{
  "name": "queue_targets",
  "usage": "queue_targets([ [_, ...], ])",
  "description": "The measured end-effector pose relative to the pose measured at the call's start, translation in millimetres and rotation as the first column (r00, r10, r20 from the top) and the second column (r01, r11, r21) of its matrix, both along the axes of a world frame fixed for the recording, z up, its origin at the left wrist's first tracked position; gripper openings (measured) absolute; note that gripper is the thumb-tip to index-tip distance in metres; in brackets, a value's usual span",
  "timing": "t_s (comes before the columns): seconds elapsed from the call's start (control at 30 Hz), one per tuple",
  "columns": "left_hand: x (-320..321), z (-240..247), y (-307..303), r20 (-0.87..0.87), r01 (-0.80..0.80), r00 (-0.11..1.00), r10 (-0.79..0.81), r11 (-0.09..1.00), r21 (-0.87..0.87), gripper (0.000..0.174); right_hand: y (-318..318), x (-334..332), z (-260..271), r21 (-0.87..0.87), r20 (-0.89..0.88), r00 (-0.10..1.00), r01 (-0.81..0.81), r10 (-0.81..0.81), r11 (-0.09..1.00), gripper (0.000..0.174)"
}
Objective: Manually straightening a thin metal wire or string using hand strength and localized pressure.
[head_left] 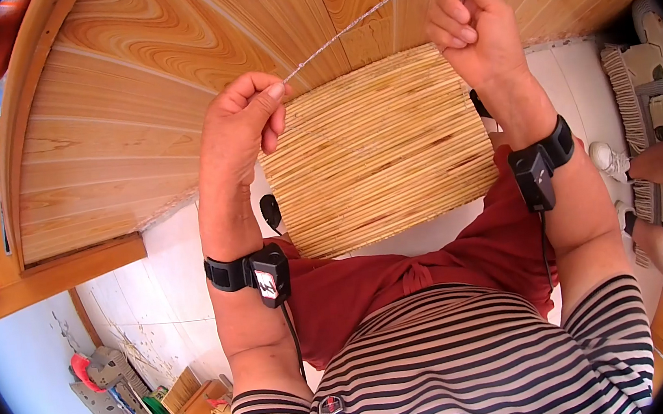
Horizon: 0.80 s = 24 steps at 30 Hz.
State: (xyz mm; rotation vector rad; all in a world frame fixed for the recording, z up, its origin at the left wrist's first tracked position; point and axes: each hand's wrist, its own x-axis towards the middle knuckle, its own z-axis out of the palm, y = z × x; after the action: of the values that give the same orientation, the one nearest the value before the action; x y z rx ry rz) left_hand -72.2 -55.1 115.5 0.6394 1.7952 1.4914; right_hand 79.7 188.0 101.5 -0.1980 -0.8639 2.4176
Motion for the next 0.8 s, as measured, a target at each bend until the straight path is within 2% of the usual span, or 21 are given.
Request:
queue_targets([
  [0.1,7.8,1.4,5.1,0.048,-0.007,0.999,0.007,1.000,-0.001,0.014,-10.3,-0.4,2.0,-0.009,0.065,0.998,0.014,-0.013,1.000,0.022],
  [0.17,12.7,-1.2,8.4,0.085,0.004,0.996,-0.005,1.000,0.017,0.015,-22.4,-2.7,-3.5,0.074,0.247,0.964,-0.126,0.104,0.989,0.024],
  [0.2,14.7,-2.5,10.2,0.122,0.014,0.992,-0.019,0.999,0.036,0.017,-28.3,-3.5,-6.4,0.074,0.247,0.964,-0.125,0.103,0.989,0.024],
  [0.27,18.5,-4.6,14.2,0.117,0.020,0.993,-0.025,0.999,0.045,0.017,-39.9,-4.2,-11.1,0.157,0.435,0.815,-0.488,0.383,0.859,0.029],
  [0.37,24.7,-4.7,18.6,0.112,0.022,0.993,-0.029,0.998,0.061,0.018,-55.9,-6.4,-12.7,0.094,0.470,0.755,-0.558,0.457,0.825,0.033],
  [0.5,28.0,-5.2,21.2,0.116,0.020,0.993,-0.030,0.996,0.085,0.016,-62.8,-9.2,-13.9,0.059,0.471,0.737,-0.575,0.485,0.816,0.034],
  [0.7,31.3,-1.8,22.8,0.093,-0.039,0.995,0.028,0.993,0.116,0.014,-72.0,-16.9,-16.4,0.049,0.436,0.780,-0.518,0.448,0.854,0.033],
  [0.8,27.9,-2.1,19.9,0.076,-0.018,0.997,0.012,0.997,0.073,0.013,-73.5,-21.5,-14.4,0.031,0.420,0.783,-0.517,0.459,0.855,0.034],
])
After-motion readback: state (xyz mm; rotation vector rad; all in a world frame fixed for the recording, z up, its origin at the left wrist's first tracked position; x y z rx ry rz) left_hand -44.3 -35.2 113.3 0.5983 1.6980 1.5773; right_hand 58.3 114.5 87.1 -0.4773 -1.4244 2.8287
